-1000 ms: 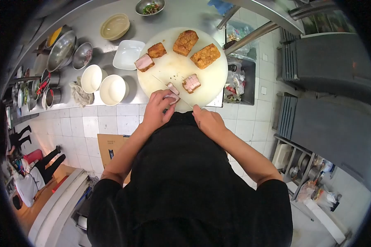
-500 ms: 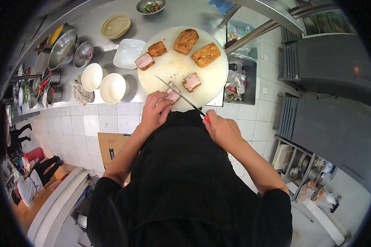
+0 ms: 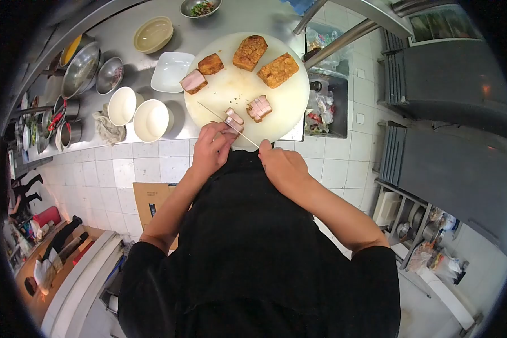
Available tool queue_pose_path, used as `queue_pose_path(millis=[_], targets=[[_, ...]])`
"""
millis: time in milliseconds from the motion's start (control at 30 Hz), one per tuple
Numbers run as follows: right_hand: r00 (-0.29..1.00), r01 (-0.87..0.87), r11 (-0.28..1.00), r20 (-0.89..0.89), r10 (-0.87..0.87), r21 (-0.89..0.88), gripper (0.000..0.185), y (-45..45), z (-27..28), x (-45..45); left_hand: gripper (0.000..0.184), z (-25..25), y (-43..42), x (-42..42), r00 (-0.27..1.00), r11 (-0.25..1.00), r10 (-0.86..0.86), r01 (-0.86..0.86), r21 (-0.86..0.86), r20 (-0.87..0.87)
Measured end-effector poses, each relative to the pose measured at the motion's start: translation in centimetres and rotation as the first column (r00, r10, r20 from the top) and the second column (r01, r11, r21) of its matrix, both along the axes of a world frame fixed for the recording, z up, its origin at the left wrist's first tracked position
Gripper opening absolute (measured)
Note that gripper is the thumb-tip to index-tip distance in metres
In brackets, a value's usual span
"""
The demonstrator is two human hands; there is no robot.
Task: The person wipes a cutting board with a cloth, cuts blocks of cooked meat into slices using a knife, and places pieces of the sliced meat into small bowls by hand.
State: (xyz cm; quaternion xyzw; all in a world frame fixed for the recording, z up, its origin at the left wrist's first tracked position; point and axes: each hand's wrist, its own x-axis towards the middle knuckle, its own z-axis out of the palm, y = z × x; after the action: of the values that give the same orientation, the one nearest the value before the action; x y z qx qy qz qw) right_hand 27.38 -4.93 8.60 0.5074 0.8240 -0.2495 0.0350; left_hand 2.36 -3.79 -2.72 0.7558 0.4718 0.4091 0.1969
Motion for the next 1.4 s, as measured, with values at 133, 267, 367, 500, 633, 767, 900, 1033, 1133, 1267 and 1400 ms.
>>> queue_pose_path(millis=[133, 267, 367, 500, 633, 767, 900, 1033, 1133, 1267, 1400], targets=[[0.991, 0.031, 0.995, 0.131, -0.018, -0.097, 0.026, -1.3, 4.6, 1.2, 0.033, 0.1, 0.1, -0.1, 1.000, 1.000, 0.018, -0.018, -0.019, 0.009], [0.992, 0.062, 0.989, 0.121, -0.045, -0.136, 0.028, -1.6, -0.7, 2.2, 0.031, -0.4, 0.1, 0.1, 1.000, 1.000, 0.029, -0.029, 0.006, 0.002], [0.998, 0.062, 0.994, 0.028, -0.060, -0.094, 0.029, -1.0, -5.6, 1.6, 0.030, -0.5, 0.0, 0.1, 1.000, 1.000, 0.025, -0.025, 0.011, 0.003], [0.998, 0.029, 0.998, -0.048, -0.032, -0.056, 0.029, -0.4, -5.7, 1.9, 0.030, -0.6, 0.0, 0.1, 1.000, 1.000, 0.024, -0.024, 0.017, -0.001], [0.994, 0.024, 1.000, -0.110, -0.023, 0.014, 0.025, -0.5, -2.1, 1.8, 0.031, -0.7, -0.6, -0.2, 0.998, 0.998, 0.045, -0.046, 0.035, 0.033], [0.998, 0.006, 1.000, -0.064, -0.004, 0.031, 0.021, -1.6, 1.0, 2.8, 0.031, -0.7, -1.1, -0.8, 0.997, 0.997, 0.055, -0.058, 0.054, 0.050], [0.999, -0.028, 1.000, 0.020, 0.027, 0.015, 0.020, -2.4, 1.8, 3.7, 0.029, -1.0, -1.1, -0.9, 0.998, 0.998, 0.048, -0.050, 0.048, 0.040], [0.997, -0.054, 0.999, 0.060, 0.053, 0.008, 0.020, -3.1, 3.7, 3.9, 0.028, -1.2, -0.7, -0.7, 0.998, 0.997, 0.046, -0.048, 0.057, 0.030], [0.992, -0.051, 0.998, 0.117, 0.054, -0.030, 0.019, -3.4, 6.0, 3.6, 0.028, -1.2, -0.4, -0.6, 0.999, 0.997, 0.048, -0.050, 0.059, 0.022], [0.992, -0.025, 0.995, 0.117, 0.036, -0.098, 0.020, -2.3, 5.8, 1.8, 0.033, -1.2, -0.5, -0.5, 0.998, 0.997, 0.052, -0.053, 0.064, 0.024], [1.000, -0.003, 0.994, 0.012, 0.005, -0.107, 0.020, 0.4, -0.4, -1.5, 0.034, -1.2, -0.4, -0.5, 0.999, 0.996, 0.048, -0.049, 0.079, 0.017]])
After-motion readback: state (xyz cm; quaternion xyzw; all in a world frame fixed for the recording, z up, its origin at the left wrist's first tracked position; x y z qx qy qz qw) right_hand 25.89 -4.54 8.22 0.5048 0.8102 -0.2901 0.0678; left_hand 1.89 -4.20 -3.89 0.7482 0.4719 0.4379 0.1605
